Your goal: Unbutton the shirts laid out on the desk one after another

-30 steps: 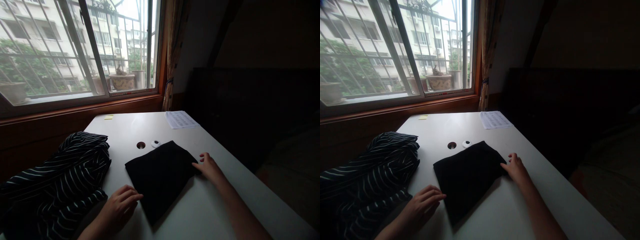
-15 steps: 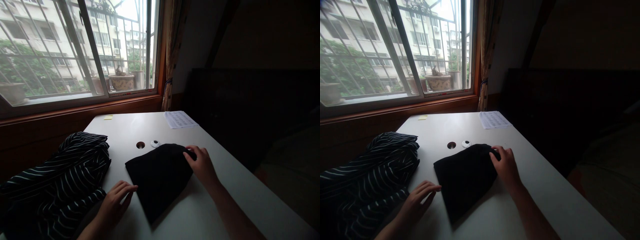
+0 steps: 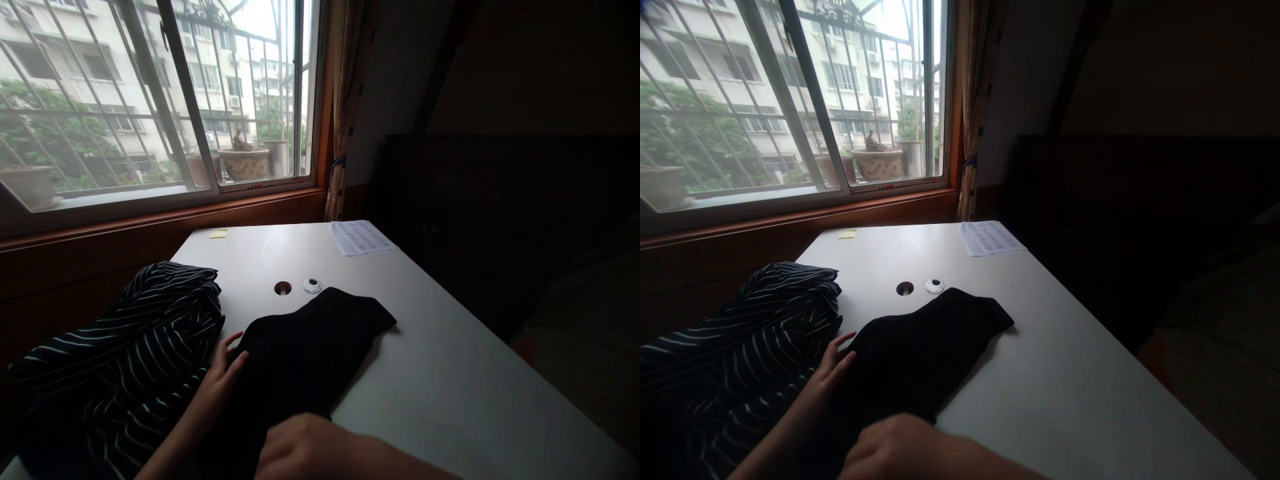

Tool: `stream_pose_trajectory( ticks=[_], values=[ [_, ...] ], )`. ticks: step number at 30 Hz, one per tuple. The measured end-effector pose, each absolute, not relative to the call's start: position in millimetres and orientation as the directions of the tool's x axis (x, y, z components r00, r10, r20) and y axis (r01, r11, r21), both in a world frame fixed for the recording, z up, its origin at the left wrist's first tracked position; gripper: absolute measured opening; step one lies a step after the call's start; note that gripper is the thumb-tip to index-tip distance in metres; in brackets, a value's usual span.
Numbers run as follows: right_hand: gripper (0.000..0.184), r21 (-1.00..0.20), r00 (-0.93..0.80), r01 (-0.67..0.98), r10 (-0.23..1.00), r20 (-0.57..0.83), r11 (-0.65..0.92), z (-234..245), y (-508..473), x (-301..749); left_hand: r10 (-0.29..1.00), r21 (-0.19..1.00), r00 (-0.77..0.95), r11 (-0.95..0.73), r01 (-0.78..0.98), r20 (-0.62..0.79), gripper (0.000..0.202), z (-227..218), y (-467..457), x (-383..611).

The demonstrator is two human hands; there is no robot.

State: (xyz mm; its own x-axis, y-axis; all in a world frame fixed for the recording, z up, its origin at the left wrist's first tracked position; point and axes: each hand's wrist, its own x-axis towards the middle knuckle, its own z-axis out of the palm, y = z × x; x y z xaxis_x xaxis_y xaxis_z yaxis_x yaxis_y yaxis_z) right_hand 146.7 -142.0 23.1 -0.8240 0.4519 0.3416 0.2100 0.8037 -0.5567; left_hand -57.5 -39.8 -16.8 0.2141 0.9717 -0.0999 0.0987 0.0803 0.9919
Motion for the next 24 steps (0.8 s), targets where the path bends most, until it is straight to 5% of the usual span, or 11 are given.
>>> stream_pose_trajectory(
  ticks=[3,6,12,18,24],
  values=[
    [0.017,-0.518,-0.503,0.644,0.822,0.267,0.562,41,-131,187,0.958,0.981,0.281,0.010,0.193,-0.065,0.071,-8,-49,-60],
    [0.044,-0.381,-0.255,0.873,0.951,0.176,0.305,38,-125,229,0.965,0.964,0.260,-0.026,0.266,-0.045,0.067,-7,-51,-61],
    [0.025,-0.252,-0.049,0.963,0.979,0.198,0.099,-1,-118,294,0.970,0.961,0.240,-0.037,0.274,-0.031,0.064,-10,-47,-62],
    [0.034,-0.285,-0.050,0.945,0.933,0.356,0.159,-23,-78,343,0.950,0.982,0.297,0.041,0.185,-0.095,0.060,-4,-51,-60],
    [0.037,-0.328,-0.074,0.923,0.929,0.364,0.202,-29,-18,367,0.887,0.948,0.459,-0.105,0.300,-0.047,0.035,-5,-52,-56]
  ],
)
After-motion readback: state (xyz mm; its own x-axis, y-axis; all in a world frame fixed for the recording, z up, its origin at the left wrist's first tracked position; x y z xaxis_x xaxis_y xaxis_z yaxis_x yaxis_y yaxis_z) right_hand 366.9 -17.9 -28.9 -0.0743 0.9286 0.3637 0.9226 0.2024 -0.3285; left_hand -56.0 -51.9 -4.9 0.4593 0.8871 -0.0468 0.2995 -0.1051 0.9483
